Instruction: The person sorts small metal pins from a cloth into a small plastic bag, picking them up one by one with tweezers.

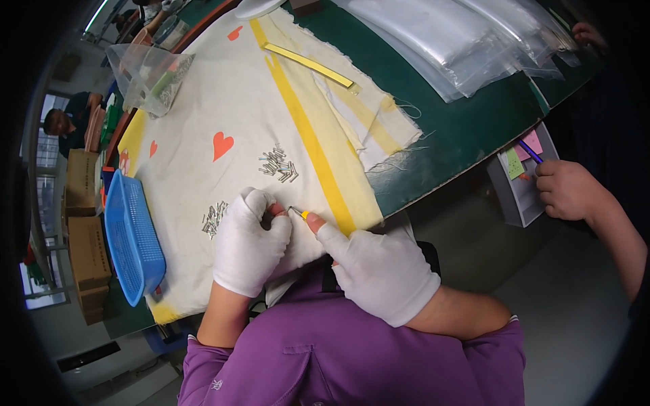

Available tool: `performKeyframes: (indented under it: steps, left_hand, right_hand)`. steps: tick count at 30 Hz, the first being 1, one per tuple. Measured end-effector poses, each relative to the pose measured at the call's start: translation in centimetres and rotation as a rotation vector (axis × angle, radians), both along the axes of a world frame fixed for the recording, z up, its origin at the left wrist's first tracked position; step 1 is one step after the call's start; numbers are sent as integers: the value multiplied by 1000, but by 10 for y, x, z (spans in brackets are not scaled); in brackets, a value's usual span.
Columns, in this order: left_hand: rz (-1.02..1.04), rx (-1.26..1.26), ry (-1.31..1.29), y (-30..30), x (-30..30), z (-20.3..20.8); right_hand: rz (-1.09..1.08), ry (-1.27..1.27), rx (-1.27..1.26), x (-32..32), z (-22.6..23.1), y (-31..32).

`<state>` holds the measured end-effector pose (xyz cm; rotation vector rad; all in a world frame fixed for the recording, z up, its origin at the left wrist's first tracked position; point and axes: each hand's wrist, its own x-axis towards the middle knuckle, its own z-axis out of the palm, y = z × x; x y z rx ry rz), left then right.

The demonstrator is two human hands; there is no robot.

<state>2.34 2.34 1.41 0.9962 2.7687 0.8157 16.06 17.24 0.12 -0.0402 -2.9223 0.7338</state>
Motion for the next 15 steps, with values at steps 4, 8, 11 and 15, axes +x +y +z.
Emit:
performKeyframes:
  steps: [4, 8, 11, 15]
  left_hand:
    - [-9, 6, 7, 1, -1, 1]
    - [-22, -16, 28, 1, -1, 1]
    - [-25, -41, 27, -1, -3, -1]
    - [-87, -1, 60, -6, -3, -4]
  right_hand:
    - [10, 5, 3, -2, 4, 2]
    - [24, -3, -9, -5, 10, 3]
    - [9, -11, -21, -4, 10, 3]
    - [-8, -36, -47, -1, 5, 2]
